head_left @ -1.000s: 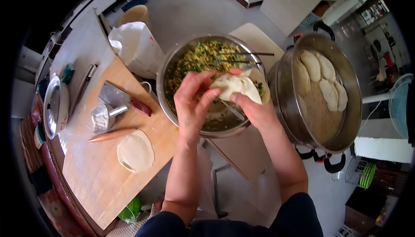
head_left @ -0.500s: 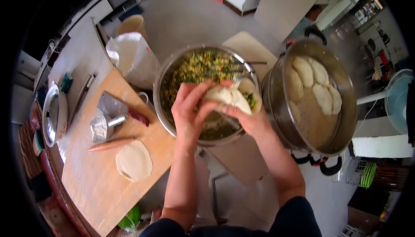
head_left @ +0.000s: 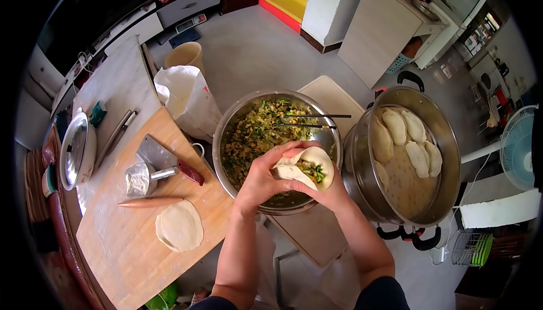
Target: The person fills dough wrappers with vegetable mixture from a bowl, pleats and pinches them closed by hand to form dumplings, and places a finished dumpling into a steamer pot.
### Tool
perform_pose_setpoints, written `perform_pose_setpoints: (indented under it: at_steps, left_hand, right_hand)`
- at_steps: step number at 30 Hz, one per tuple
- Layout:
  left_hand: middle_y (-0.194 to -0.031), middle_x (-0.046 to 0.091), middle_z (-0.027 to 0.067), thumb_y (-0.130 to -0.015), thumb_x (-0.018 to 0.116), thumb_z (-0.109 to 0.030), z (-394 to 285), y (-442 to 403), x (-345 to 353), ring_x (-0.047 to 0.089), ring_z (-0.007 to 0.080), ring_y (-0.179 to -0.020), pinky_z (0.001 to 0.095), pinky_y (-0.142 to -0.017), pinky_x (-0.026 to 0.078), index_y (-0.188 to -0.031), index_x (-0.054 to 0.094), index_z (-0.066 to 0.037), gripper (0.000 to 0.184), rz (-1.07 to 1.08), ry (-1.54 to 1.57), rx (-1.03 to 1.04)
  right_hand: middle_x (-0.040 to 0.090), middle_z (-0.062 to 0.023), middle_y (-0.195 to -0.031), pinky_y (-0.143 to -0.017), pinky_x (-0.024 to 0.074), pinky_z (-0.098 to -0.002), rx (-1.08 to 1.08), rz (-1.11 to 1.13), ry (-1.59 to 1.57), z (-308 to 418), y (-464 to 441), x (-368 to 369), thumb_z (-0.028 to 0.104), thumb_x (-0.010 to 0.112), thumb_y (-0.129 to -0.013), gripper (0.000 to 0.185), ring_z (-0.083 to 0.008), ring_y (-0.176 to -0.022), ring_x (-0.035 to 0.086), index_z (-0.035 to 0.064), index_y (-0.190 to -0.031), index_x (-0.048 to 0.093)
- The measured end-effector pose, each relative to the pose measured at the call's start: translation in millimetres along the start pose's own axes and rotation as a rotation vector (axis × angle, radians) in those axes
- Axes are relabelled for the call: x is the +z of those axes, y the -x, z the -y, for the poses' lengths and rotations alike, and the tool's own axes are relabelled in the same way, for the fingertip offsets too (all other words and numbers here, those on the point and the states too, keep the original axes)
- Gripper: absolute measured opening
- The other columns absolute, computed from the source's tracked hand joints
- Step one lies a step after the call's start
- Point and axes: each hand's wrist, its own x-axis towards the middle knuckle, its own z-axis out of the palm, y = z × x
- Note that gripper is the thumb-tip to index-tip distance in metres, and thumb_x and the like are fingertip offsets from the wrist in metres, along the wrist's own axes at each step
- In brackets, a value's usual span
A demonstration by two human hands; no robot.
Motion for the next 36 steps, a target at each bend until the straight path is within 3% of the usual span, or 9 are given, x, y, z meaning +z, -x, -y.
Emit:
perform_pose_setpoints:
  at_steps: [5,10,13,19,23,30,31,33,36]
  left_hand:
    - [-0.123,0.065,0.0045,-0.063,0.094,-0.020,7,0,1,0.059,0.0130,-0.112,0.0303,-0.099,0.047,-0.134,0.058,-0.001,0.082,-0.048,-0.041,0.060]
    - [-0.121,0.064,0.0064,-0.065,0.090,-0.019,12,2,1,0.060,0.0169,-0.111,0.0315,-0.098,0.047,-0.125,0.063,-0.001,0.068,0.006,-0.126,-0.017]
    - [-0.120,0.063,0.0044,-0.070,0.088,-0.018,20,-1,0,0.058,0.0144,-0.111,0.0308,-0.097,0.046,-0.122,0.064,0.000,0.061,0.027,-0.046,0.142]
    - [-0.111,0.066,0.0012,-0.075,0.084,-0.009,10,3,11,0.060,0.0112,-0.103,0.0269,-0.090,0.049,-0.121,0.067,-0.001,0.049,-0.030,0.271,-0.044]
    - [-0.105,0.067,-0.0003,-0.076,0.082,-0.003,7,6,8,0.060,0.0099,-0.096,0.0248,-0.085,0.049,-0.125,0.065,-0.001,0.052,0.005,0.240,-0.115]
    - [-0.102,0.068,-0.0001,-0.080,0.078,0.000,11,7,-1,0.061,0.0081,-0.090,0.0238,-0.081,0.050,-0.125,0.066,-0.001,0.047,-0.046,0.133,-0.015]
    - [-0.104,0.069,0.0007,-0.080,0.077,0.000,12,6,-3,0.062,0.0082,-0.093,0.0240,-0.083,0.050,-0.126,0.065,-0.001,0.047,-0.047,0.179,-0.071]
    - [-0.108,0.070,0.0032,-0.081,0.076,0.001,14,6,-3,0.063,0.0092,-0.098,0.0253,-0.087,0.051,-0.127,0.064,-0.001,0.048,-0.027,0.230,-0.087]
    - [-0.111,0.071,0.0059,-0.077,0.080,0.002,19,7,1,0.066,0.0109,-0.097,0.0266,-0.087,0.054,-0.129,0.062,0.002,0.055,-0.067,0.311,-0.072]
  right_hand:
    - [0.051,-0.0035,-0.126,-0.097,0.0481,-0.0326,-0.156,-0.019,0.330,3,-2,-7,0.010,0.088,-0.072,0.055,-0.0176,-0.114,0.055,0.0069,-0.120,0.062]
    - [0.052,-0.0041,-0.126,-0.101,0.0437,-0.0377,-0.044,-0.092,0.141,8,-4,-7,0.009,0.088,-0.067,0.050,-0.0235,-0.119,0.051,0.0078,-0.112,0.068]
    - [0.054,-0.0043,-0.127,-0.103,0.0416,-0.0400,-0.021,-0.084,0.194,7,-3,-8,0.011,0.088,-0.067,0.046,-0.0260,-0.123,0.048,0.0080,-0.109,0.070]
    - [0.053,-0.0059,-0.134,-0.105,0.0415,-0.0390,-0.034,-0.018,0.168,-2,-2,-12,0.012,0.088,-0.067,0.049,-0.0261,-0.128,0.048,0.0079,-0.113,0.070]
    - [0.053,-0.0067,-0.135,-0.105,0.0422,-0.0382,-0.005,-0.032,0.125,3,-4,-11,0.013,0.088,-0.069,0.056,-0.0245,-0.129,0.048,0.0080,-0.120,0.067]
    - [0.062,-0.0062,-0.127,-0.098,0.0487,-0.0324,0.164,0.041,-0.097,-8,0,-19,0.007,0.089,-0.068,0.076,-0.0168,-0.115,0.060,0.0044,-0.136,0.054]
    - [0.062,-0.0072,-0.129,-0.098,0.0482,-0.0321,0.081,0.108,-0.074,-6,-4,-20,0.006,0.087,-0.069,0.076,-0.0167,-0.117,0.059,0.0040,-0.137,0.053]
    - [0.064,-0.0084,-0.124,-0.099,0.0474,-0.0323,0.223,0.102,-0.117,3,-3,-17,0.003,0.085,-0.071,0.075,-0.0178,-0.116,0.059,0.0029,-0.138,0.051]
    - [0.065,-0.0086,-0.116,-0.091,0.0513,-0.0292,0.065,0.053,0.182,13,7,-18,0.002,0.082,-0.075,0.061,-0.0157,-0.105,0.063,0.0022,-0.130,0.056]
